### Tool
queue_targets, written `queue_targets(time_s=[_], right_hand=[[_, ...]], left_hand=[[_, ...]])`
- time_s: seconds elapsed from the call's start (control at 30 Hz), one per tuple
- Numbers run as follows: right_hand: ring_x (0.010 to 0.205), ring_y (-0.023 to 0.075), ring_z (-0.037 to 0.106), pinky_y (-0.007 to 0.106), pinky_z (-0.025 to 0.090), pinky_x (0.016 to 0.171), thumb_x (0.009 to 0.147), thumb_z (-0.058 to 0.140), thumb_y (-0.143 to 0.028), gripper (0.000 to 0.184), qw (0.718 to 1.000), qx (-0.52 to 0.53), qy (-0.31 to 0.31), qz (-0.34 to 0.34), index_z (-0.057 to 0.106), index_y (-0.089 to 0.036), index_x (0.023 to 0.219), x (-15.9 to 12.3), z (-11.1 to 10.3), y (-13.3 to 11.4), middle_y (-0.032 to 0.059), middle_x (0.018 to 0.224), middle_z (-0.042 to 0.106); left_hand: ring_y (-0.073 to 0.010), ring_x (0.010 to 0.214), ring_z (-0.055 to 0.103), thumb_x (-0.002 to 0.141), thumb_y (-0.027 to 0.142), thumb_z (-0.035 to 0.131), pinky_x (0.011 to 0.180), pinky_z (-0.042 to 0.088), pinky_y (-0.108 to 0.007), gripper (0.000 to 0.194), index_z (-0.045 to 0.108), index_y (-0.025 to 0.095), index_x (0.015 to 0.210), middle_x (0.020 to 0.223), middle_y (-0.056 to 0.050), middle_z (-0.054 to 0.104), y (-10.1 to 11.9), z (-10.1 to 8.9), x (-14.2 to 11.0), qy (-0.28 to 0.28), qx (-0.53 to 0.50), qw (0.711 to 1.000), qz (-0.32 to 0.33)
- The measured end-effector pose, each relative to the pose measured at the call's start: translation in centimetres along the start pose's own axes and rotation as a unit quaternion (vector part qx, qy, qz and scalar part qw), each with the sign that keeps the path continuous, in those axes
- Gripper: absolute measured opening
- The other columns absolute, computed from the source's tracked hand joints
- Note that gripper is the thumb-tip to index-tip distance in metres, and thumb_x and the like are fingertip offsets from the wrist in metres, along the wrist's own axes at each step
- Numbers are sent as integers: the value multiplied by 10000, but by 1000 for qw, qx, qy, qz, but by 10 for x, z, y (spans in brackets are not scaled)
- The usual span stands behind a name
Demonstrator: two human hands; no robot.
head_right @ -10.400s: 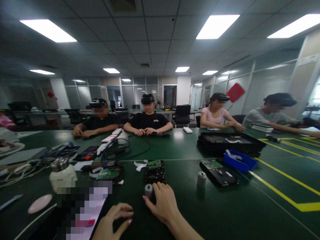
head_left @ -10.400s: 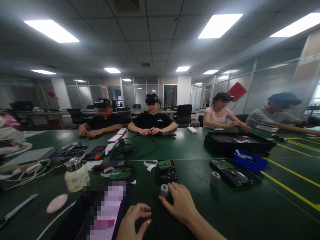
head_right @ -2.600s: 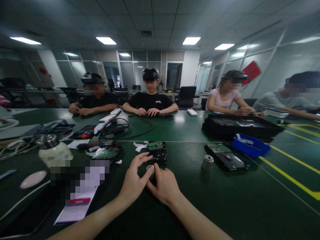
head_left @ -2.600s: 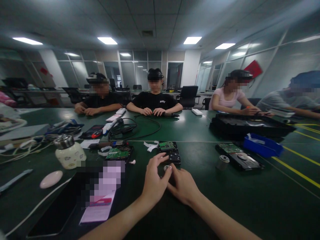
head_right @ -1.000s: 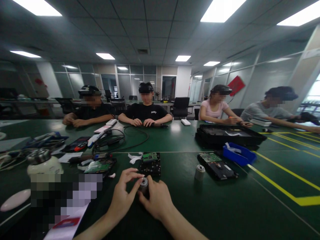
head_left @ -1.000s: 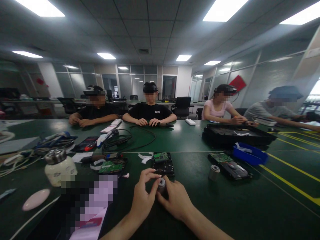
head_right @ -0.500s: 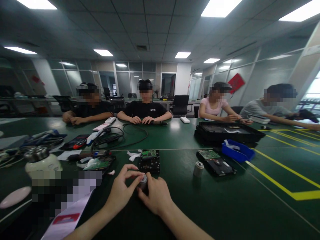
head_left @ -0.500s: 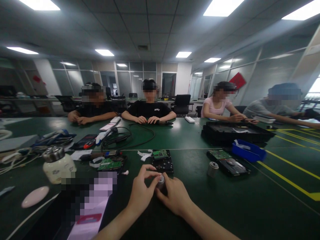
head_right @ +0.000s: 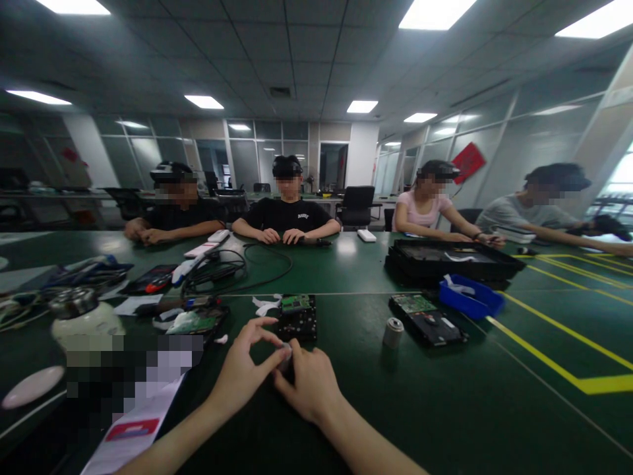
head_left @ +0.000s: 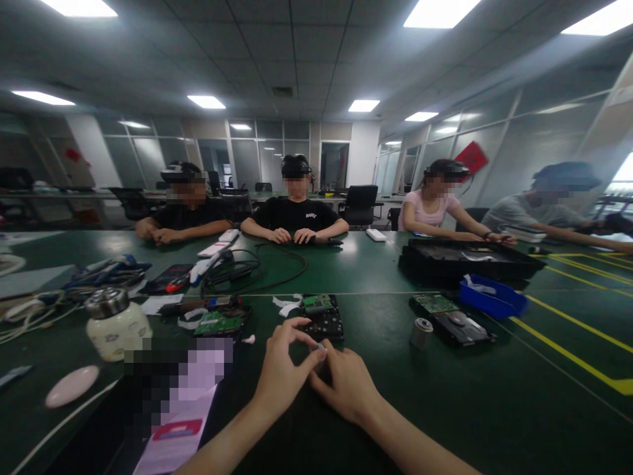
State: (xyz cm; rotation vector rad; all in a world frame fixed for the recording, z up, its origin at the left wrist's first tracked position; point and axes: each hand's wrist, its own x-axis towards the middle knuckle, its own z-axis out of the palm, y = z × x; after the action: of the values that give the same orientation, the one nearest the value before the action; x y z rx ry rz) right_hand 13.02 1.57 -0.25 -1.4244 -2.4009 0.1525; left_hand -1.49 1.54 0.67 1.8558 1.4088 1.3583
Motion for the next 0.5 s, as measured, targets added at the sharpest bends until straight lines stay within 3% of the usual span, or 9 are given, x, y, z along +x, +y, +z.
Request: queue_targets(time_s=[0.07, 0.13, 0.23, 0.33, 0.4, 0.5], right_hand=[[710, 197, 590, 275, 338, 652, 851, 448, -348, 216, 1000, 9, 1, -7, 494, -171, 965, 0, 0, 0, 52, 856, 652], [729, 198, 590, 274, 343, 671, 844, 458, -337, 224, 1000, 19, 0, -19, 485, -165, 985, 0, 0, 1, 56, 871, 653], [722, 192, 589, 272, 343, 673, 835, 470, -332, 219, 999, 20, -5, -28, 481, -166, 978, 0, 1, 2, 55, 874, 647], [701, 186, 586, 268, 337, 661, 839, 464, -336, 197, 1000, 14, -3, -21, 478, -176, 954, 0, 1, 2, 44, 839, 644], [691, 183, 585, 265, 331, 655, 844, 459, -335, 189, 1000, 12, -2, -14, 475, -181, 953, -1, 0, 1, 37, 824, 644], [698, 186, 593, 269, 331, 666, 845, 458, -346, 205, 1000, 7, -2, -4, 473, -185, 969, -1, -1, -1, 36, 831, 648]], left_hand=[[-229, 975, 581, 729, 267, 646, 946, 365, -458, 397, 521, 229, 1104, 906, -31, 685, 2, 0, -1, -17, -5, 1000, 0], [-226, 1024, 564, 750, 242, 618, 944, 373, -441, 388, 525, 234, 1126, 1014, -54, 672, 4, 0, -2, -30, -18, 999, 8], [-233, 1116, 514, 744, 218, 610, 962, 361, -437, 364, 546, 244, 1101, 1146, -59, 617, 3, 2, -5, -11, -15, 1000, 24], [-242, 1062, 546, 723, 237, 629, 957, 351, -455, 343, 547, 231, 1056, 1018, -42, 660, 2, 2, -6, 22, 0, 1000, 20], [-240, 1003, 577, 730, 251, 627, 950, 347, -453, 353, 529, 224, 1067, 900, -25, 683, 2, 2, -5, 15, -10, 1000, 11], [-237, 993, 584, 763, 279, 600, 928, 359, -424, 291, 530, 220, 1039, 915, -34, 679, 1, 2, -4, 24, -24, 999, 2]])
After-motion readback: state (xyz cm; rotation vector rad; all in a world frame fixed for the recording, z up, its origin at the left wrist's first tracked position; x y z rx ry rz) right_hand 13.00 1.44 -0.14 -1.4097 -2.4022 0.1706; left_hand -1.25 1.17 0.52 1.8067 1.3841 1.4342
